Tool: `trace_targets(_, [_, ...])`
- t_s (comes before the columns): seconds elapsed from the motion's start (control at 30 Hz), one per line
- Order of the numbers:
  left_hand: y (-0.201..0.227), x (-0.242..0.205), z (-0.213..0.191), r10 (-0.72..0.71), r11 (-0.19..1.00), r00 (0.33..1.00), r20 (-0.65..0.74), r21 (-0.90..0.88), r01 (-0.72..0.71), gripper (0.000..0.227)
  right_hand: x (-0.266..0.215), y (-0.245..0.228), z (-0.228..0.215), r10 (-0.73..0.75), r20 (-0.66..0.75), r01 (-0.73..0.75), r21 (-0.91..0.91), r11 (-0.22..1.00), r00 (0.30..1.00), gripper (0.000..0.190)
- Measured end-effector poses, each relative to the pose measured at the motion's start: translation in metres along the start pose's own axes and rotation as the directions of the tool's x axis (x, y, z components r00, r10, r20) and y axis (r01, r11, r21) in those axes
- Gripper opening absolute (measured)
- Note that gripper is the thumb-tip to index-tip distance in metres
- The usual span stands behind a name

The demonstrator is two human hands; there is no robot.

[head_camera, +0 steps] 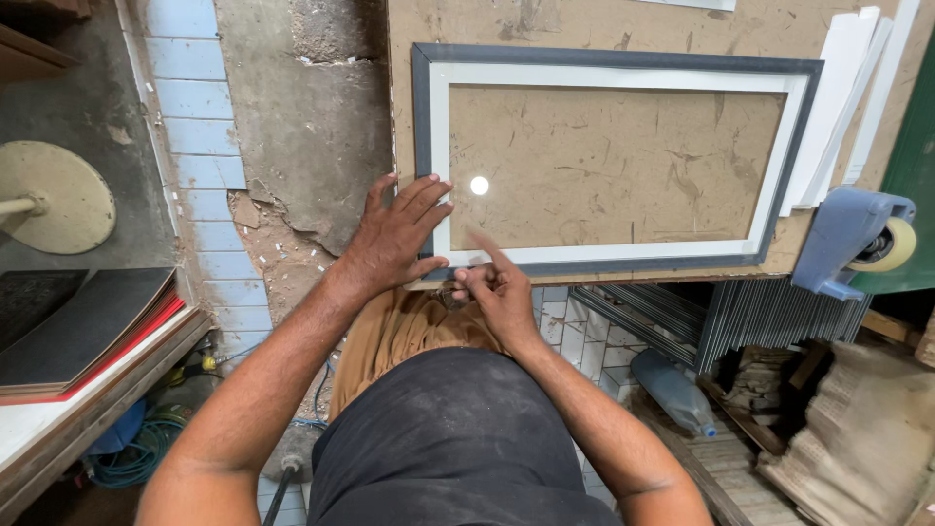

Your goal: The person places white strips along the inner edges of a rectangular frame on a workbench, then uses a tape dispenser to apply clear tape over the strips to secure them. The person adjusts the frame and strips multiple times while working.

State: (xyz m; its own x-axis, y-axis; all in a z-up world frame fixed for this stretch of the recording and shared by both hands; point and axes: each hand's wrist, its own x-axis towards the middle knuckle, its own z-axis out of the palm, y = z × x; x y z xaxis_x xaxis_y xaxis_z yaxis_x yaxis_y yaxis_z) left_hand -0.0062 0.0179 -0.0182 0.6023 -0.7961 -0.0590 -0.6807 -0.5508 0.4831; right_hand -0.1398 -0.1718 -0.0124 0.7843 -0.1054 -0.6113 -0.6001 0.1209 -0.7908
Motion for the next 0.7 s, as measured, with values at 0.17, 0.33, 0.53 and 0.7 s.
trace_targets(0.17, [-0.001,-0.001,0.003,-0.005,0.999,1.000,0.023,0.032,0.005,0.083,0.002,0.001,0.009,0.010,0.017,-0.011,0.025,1.000,1.000,0.044])
trace_targets(0.33, [-0.005,-0.003,0.010,0.015,0.995,0.999,0.036,0.101,-0.019,0.075,0.006,-0.004,0.016,0.045,-0.059,-0.047,-0.032,0.998,0.997,0.028])
trace_targets(0.53, [-0.008,-0.005,0.017,0.034,0.986,0.999,0.030,0.160,-0.039,0.064,0.009,-0.018,0.025,0.045,-0.109,-0.059,-0.127,0.990,0.993,0.025])
trace_targets(0.7, [-0.007,-0.005,0.016,0.019,0.986,0.999,0.046,0.165,-0.026,0.064,0.016,-0.032,0.027,0.014,-0.141,-0.069,-0.392,0.917,0.990,0.025])
